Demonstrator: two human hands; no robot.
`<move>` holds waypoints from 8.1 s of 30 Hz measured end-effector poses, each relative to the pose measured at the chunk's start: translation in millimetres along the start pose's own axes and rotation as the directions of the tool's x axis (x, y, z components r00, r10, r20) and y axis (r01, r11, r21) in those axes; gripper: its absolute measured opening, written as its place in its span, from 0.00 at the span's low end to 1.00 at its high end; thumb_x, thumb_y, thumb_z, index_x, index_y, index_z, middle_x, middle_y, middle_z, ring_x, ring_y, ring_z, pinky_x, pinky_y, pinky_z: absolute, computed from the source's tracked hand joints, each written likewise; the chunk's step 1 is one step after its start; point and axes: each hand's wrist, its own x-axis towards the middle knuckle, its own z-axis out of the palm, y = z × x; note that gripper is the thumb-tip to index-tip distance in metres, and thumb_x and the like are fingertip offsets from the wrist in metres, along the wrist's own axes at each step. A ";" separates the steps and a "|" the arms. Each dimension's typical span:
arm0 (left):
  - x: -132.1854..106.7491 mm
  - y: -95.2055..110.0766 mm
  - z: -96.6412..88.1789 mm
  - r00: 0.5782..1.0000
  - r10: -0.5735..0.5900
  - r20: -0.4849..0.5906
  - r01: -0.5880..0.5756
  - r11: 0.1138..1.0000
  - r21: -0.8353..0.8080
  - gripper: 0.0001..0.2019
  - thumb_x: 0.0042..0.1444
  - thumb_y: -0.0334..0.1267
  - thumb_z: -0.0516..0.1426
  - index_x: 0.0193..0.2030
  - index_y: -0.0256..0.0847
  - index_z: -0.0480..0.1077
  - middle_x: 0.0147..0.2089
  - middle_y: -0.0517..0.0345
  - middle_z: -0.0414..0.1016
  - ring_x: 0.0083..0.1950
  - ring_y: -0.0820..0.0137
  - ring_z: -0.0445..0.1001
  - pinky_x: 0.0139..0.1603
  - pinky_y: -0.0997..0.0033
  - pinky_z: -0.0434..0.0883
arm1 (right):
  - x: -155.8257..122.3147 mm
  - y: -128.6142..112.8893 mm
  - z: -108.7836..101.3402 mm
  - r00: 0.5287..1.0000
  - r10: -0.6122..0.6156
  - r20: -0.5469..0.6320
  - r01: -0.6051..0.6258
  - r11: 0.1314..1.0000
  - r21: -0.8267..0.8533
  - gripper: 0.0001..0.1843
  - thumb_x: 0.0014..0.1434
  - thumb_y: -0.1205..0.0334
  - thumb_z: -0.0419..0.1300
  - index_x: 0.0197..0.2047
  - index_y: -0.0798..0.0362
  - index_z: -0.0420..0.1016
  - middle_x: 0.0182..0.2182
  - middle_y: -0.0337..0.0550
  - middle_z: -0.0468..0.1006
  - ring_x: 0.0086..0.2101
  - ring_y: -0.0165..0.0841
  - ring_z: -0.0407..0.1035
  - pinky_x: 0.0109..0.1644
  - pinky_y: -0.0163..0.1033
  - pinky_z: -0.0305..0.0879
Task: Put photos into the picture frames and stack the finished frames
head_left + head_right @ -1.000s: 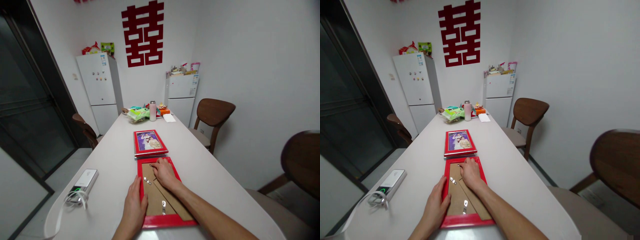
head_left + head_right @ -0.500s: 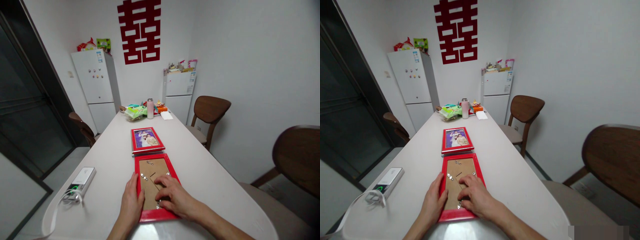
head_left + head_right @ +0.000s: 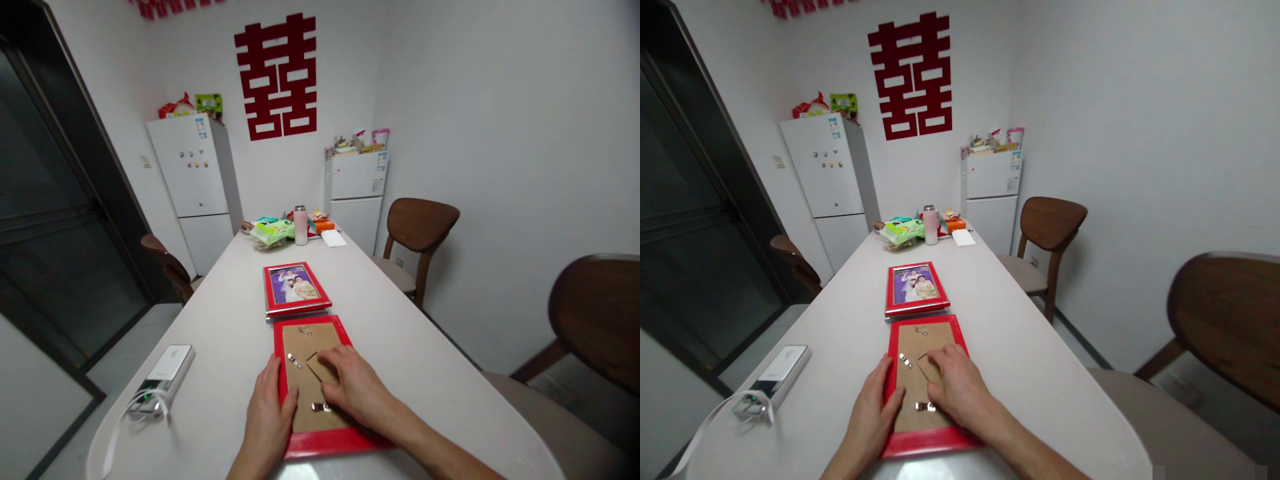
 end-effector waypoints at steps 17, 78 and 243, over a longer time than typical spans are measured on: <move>-0.5 -20.4 -85.3 0.879 -0.446 0.166 0.435 0.609 -0.664 0.15 0.41 0.46 0.56 0.35 0.41 0.64 0.26 0.64 0.74 0.27 0.69 0.73 0.28 0.72 0.68 | -2.2 9.8 -17.6 0.986 0.078 -0.146 -0.081 0.997 -0.017 0.19 0.49 0.59 0.52 0.46 0.54 0.65 0.39 0.47 0.68 0.40 0.36 0.62 0.44 0.39 0.57; -27.0 -7.1 -40.2 0.987 0.162 0.019 -0.149 0.851 0.503 0.22 0.49 0.43 0.50 0.49 0.34 0.62 0.48 0.42 0.67 0.50 0.57 0.65 0.49 0.55 0.64 | 16.2 0.2 22.7 0.969 0.211 0.129 -0.244 0.726 0.643 0.26 0.48 0.60 0.50 0.51 0.61 0.58 0.25 0.41 0.72 0.20 0.27 0.64 0.22 0.33 0.60; -18.9 41.4 -14.6 0.905 0.180 0.384 -0.242 0.963 0.120 0.12 0.36 0.33 0.60 0.31 0.40 0.66 0.54 0.55 0.63 0.54 0.65 0.60 0.54 0.68 0.57 | 31.2 -10.5 21.6 0.965 -0.261 0.022 0.261 0.953 -0.155 0.11 0.55 0.64 0.48 0.35 0.53 0.71 0.33 0.44 0.69 0.37 0.33 0.61 0.42 0.37 0.55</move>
